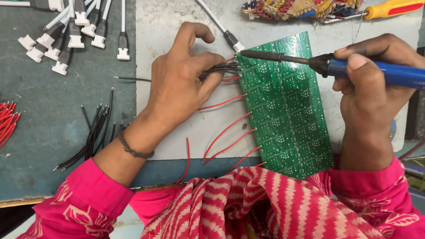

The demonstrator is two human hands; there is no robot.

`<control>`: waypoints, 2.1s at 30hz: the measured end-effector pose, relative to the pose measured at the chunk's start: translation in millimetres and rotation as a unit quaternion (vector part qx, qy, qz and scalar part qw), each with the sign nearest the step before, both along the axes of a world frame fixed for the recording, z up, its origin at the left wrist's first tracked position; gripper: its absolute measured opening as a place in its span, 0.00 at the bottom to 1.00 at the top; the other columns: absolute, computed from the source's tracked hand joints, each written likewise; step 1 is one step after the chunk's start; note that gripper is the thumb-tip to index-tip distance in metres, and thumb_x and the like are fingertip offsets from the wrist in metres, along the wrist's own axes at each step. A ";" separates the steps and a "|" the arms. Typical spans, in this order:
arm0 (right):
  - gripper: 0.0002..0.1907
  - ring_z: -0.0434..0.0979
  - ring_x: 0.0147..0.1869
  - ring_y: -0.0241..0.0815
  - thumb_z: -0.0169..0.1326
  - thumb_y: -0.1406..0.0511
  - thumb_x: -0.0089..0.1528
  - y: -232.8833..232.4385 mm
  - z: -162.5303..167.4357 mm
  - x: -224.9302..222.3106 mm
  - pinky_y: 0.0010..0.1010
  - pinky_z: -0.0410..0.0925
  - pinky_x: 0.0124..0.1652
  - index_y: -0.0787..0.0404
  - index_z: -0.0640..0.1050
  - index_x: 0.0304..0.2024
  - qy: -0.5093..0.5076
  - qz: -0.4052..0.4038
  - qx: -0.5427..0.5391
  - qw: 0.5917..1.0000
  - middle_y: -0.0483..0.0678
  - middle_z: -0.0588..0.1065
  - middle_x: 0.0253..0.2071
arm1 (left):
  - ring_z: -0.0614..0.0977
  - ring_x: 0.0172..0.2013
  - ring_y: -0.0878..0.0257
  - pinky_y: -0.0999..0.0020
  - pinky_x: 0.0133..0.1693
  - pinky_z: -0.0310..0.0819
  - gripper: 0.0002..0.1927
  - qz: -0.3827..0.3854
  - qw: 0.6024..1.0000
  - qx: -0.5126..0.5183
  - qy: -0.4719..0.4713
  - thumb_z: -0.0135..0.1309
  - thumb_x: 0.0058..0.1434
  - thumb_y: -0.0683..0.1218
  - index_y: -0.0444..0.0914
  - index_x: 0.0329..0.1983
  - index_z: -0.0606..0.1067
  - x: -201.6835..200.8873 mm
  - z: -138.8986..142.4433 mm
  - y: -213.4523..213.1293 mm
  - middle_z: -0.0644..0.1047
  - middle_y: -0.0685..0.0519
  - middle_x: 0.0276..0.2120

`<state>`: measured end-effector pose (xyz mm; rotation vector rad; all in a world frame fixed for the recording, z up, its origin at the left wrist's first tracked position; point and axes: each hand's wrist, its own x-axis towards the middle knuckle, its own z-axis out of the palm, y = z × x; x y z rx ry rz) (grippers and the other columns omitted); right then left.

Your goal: The person solders red and black wires onto the pads of a green circuit board using a soldering iron, dipping wire ends in flux and attaching them one at a time along the board edge.

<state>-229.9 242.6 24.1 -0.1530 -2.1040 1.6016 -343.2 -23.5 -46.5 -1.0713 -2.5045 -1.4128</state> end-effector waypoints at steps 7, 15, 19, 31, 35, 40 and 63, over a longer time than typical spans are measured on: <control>0.15 0.70 0.21 0.33 0.57 0.63 0.66 -4.3 2.9 -1.4 0.20 0.63 0.24 0.73 0.75 0.37 -0.024 -0.017 0.015 0.999 0.55 0.77 0.32 | 0.81 0.33 0.58 0.61 0.37 0.76 0.09 -0.002 0.998 -0.014 0.053 0.65 0.57 0.42 0.39 0.42 0.82 -1.6 -0.8 2.0 0.72 0.53 0.54; 0.15 0.72 0.21 0.33 0.56 0.63 0.65 -0.3 -0.7 -6.0 0.19 0.66 0.25 0.73 0.76 0.37 -0.043 -0.001 0.037 0.998 0.55 0.78 0.33 | 0.79 0.31 0.58 0.61 0.33 0.74 0.11 -0.011 0.999 -0.022 0.027 0.66 0.56 0.41 0.38 0.42 0.82 -3.9 -1.7 2.1 0.72 0.53 0.52; 0.14 0.73 0.23 0.33 0.55 0.65 0.67 -1.6 1.8 -6.4 0.20 0.68 0.28 0.74 0.76 0.37 -0.041 0.014 0.054 0.998 0.55 0.78 0.34 | 0.78 0.29 0.59 0.60 0.32 0.73 0.11 -0.014 0.999 -0.029 0.021 0.66 0.55 0.41 0.38 0.42 0.82 -4.7 -1.7 2.6 0.72 0.53 0.51; 0.15 0.74 0.23 0.34 0.57 0.62 0.67 -6.7 21.0 -1.5 0.20 0.66 0.27 0.72 0.80 0.37 -0.017 0.025 0.164 0.986 0.50 0.76 0.28 | 0.75 0.25 0.63 0.64 0.29 0.71 0.11 -0.009 0.999 -0.034 0.014 0.64 0.55 0.39 0.38 0.42 0.83 -0.3 4.8 6.5 0.73 0.53 0.49; 0.18 0.76 0.26 0.35 0.59 0.60 0.71 -2.2 20.1 7.9 0.19 0.69 0.30 0.72 0.78 0.38 -0.005 -0.004 0.080 0.997 0.52 0.78 0.33 | 0.76 0.27 0.63 0.64 0.31 0.72 0.11 -0.014 0.999 -0.034 0.027 0.64 0.55 0.39 0.38 0.42 0.82 -0.4 4.8 6.4 0.73 0.53 0.49; 0.17 0.75 0.24 0.34 0.58 0.61 0.69 3.5 18.8 6.9 0.19 0.68 0.28 0.73 0.79 0.39 -0.028 0.005 0.104 0.994 0.51 0.77 0.30 | 0.78 0.27 0.64 0.65 0.32 0.74 0.10 -0.014 0.999 -0.032 0.008 0.63 0.56 0.39 0.38 0.42 0.82 0.2 6.5 9.6 0.74 0.53 0.49; 0.13 0.79 0.31 0.35 0.55 0.64 0.69 -28.6 64.7 -5.4 0.21 0.69 0.34 0.70 0.80 0.37 -0.036 0.095 0.223 0.970 0.50 0.79 0.33 | 0.81 0.30 0.63 0.65 0.32 0.74 0.10 -0.019 0.999 -0.030 0.018 0.63 0.56 0.40 0.38 0.42 0.82 3.1 10.7 5.8 0.75 0.53 0.46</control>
